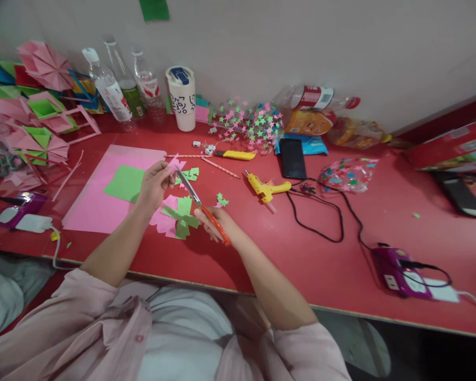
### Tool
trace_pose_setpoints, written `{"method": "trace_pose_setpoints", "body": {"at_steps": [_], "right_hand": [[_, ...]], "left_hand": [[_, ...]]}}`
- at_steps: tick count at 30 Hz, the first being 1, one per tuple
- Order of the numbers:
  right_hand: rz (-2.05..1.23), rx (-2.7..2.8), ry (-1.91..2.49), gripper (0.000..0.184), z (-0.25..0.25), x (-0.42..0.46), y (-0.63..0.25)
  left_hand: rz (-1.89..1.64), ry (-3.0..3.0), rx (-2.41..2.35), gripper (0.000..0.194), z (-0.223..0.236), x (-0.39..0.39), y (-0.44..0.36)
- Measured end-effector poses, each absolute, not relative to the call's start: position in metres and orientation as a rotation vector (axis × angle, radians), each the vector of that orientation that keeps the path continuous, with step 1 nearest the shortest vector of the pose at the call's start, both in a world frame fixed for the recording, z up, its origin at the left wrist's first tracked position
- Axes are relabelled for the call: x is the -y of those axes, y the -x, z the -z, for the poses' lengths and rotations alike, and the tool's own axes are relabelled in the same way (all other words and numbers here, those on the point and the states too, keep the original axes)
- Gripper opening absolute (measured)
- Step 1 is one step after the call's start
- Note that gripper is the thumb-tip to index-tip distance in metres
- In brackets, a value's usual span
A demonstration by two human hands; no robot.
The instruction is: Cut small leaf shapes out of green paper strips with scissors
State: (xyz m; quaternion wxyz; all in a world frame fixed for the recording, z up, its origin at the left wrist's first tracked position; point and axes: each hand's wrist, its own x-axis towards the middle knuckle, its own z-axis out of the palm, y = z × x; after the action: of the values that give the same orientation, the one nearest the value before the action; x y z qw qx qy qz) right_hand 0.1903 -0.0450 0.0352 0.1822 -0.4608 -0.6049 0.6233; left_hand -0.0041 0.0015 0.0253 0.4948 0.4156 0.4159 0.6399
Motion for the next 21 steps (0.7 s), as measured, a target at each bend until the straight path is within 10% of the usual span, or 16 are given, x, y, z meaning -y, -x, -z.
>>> {"method": "trace_pose_setpoints", "body": {"at_steps": [21], "right_hand": [[-1.725,1.672,1.401,0.039,-0.0381,0.0466,-0.188]], "left_hand": [[-1.565,-1.017,-1.052,0.016,-0.0305,0.0001,0.0056]]}}
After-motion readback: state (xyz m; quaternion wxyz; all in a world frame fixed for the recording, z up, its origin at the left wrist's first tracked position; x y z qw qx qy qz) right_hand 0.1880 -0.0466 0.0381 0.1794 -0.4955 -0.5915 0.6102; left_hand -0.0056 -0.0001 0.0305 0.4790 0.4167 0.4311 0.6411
